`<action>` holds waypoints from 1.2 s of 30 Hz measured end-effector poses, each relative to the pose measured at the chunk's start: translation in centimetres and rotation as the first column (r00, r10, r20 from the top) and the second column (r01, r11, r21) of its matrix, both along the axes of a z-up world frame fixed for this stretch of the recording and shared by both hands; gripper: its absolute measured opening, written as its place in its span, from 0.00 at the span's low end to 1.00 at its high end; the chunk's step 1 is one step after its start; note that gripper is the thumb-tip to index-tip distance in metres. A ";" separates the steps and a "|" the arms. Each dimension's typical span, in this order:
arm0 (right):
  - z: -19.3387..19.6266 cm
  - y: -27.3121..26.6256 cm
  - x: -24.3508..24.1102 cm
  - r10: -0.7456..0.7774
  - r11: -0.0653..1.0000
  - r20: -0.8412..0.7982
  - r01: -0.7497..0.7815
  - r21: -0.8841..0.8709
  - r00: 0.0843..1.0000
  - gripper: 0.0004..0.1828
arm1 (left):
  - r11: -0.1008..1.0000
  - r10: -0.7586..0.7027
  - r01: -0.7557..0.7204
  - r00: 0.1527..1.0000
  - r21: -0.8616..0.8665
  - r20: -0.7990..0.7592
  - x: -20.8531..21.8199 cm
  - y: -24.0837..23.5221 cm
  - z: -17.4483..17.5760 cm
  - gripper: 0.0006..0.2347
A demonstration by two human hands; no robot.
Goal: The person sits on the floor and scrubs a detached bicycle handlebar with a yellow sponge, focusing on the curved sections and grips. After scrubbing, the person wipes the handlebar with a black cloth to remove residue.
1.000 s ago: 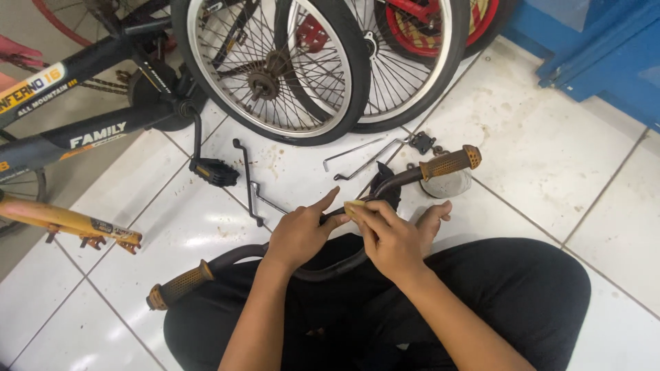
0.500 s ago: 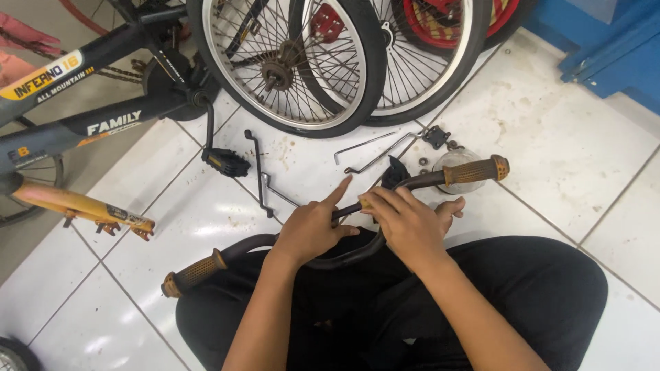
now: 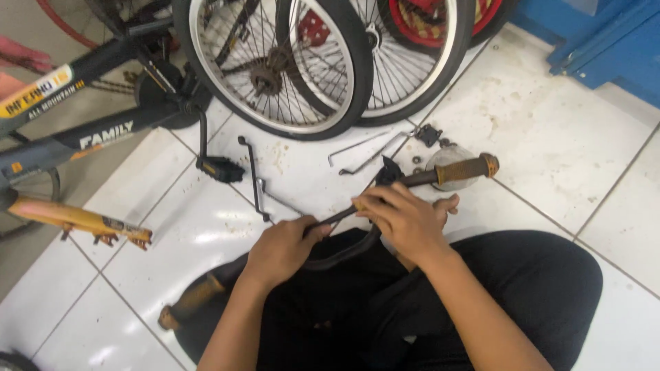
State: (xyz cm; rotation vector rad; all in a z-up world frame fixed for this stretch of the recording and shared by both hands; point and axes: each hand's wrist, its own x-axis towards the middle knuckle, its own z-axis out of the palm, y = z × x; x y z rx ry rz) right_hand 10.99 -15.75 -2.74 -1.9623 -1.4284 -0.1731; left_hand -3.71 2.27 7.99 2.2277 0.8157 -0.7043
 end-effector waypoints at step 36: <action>-2.7 -1.1 -5.9 -0.469 0.849 -0.084 0.476 0.229 0.879 0.05 | 0.987 0.063 -0.046 0.992 -0.153 0.106 0.8 -1.4 0.8 0.20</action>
